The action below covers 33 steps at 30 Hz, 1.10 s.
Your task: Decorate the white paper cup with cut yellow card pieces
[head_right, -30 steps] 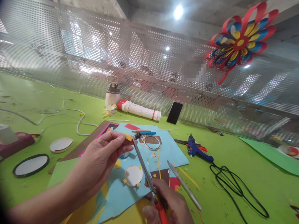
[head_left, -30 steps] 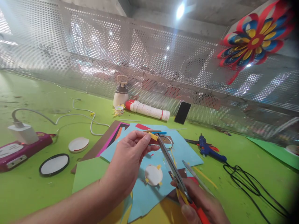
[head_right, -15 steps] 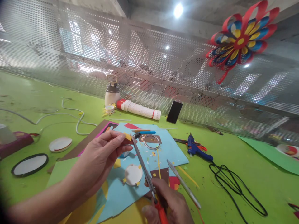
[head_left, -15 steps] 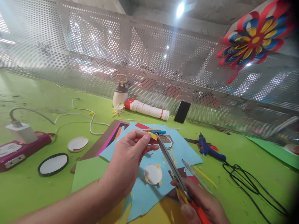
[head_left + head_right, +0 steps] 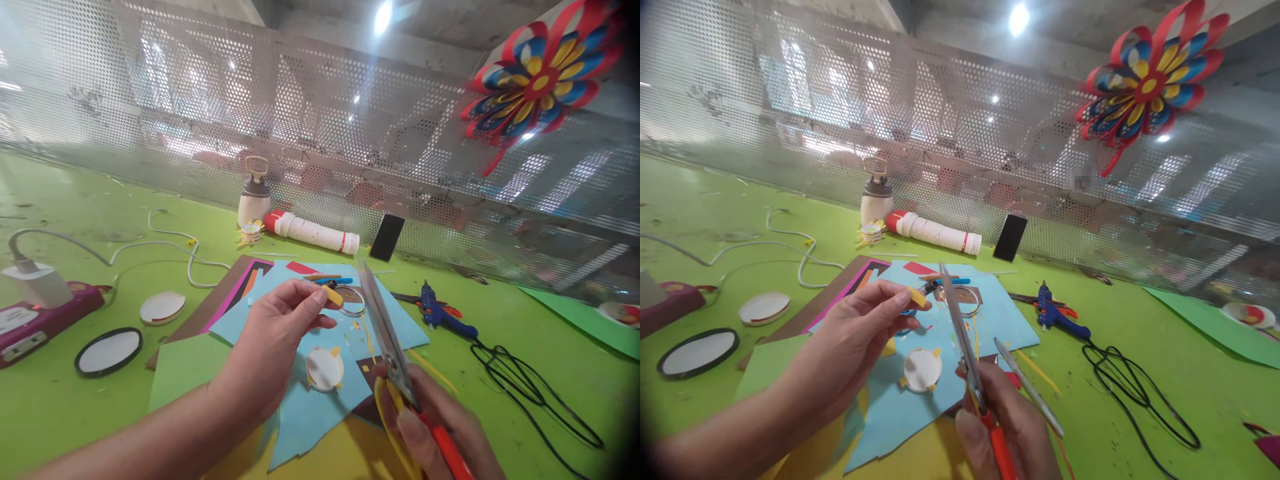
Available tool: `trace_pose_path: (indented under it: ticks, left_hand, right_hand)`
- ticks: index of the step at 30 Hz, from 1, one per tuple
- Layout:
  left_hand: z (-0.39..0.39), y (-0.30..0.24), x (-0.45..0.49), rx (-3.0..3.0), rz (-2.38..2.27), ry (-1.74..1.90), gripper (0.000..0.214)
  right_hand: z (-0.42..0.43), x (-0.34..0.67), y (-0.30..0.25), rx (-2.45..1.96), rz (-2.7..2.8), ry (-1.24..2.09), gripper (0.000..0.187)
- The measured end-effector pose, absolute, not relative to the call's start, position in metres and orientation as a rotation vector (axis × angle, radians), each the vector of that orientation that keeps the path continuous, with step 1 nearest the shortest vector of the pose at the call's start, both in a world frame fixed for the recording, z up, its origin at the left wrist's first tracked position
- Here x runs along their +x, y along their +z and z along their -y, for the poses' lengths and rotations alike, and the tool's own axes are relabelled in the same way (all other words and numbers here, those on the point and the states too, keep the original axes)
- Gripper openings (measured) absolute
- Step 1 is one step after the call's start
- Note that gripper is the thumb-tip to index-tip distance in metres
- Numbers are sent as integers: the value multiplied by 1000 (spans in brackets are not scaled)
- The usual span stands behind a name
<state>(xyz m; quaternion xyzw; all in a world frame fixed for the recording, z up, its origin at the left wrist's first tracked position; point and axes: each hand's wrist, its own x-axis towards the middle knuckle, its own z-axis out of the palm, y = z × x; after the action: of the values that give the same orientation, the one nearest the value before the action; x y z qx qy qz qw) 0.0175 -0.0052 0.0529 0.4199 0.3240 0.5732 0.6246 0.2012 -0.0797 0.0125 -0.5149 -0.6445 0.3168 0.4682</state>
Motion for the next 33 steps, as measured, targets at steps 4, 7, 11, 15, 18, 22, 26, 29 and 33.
trace_pose_path:
  ticks: [4, 7, 11, 15, 18, 22, 26, 29, 33]
  left_hand:
    - [10, 46, 20, 1076, -786, 1186, 19]
    - [16, 39, 24, 1159, -780, 1043, 22]
    - [22, 33, 28, 1197, -738, 962, 20]
    - [24, 31, 30, 1174, -682, 947, 18]
    - [25, 32, 30, 1169, -684, 921, 18]
    - [24, 32, 31, 1160, -680, 869, 18]
    - [23, 31, 31, 1149, -667, 862, 18]
    - [21, 30, 31, 1168, -692, 860, 19]
    - [21, 32, 32, 1176, -724, 825, 18]
  right_hand:
    - [74, 202, 23, -1246, 1416, 895, 33]
    - [70, 198, 30, -1150, 1417, 874, 31]
    - [65, 186, 35, -1082, 1370, 815, 30]
    - [64, 179, 35, -1102, 1308, 829, 34]
    - [65, 180, 36, -1088, 1292, 818, 30]
    - [66, 186, 37, -1094, 1328, 786, 29]
    - [65, 191, 37, -1103, 1369, 803, 27]
    - [65, 192, 38, -1110, 1402, 848, 24]
    - [65, 191, 38, -1091, 1401, 911, 26]
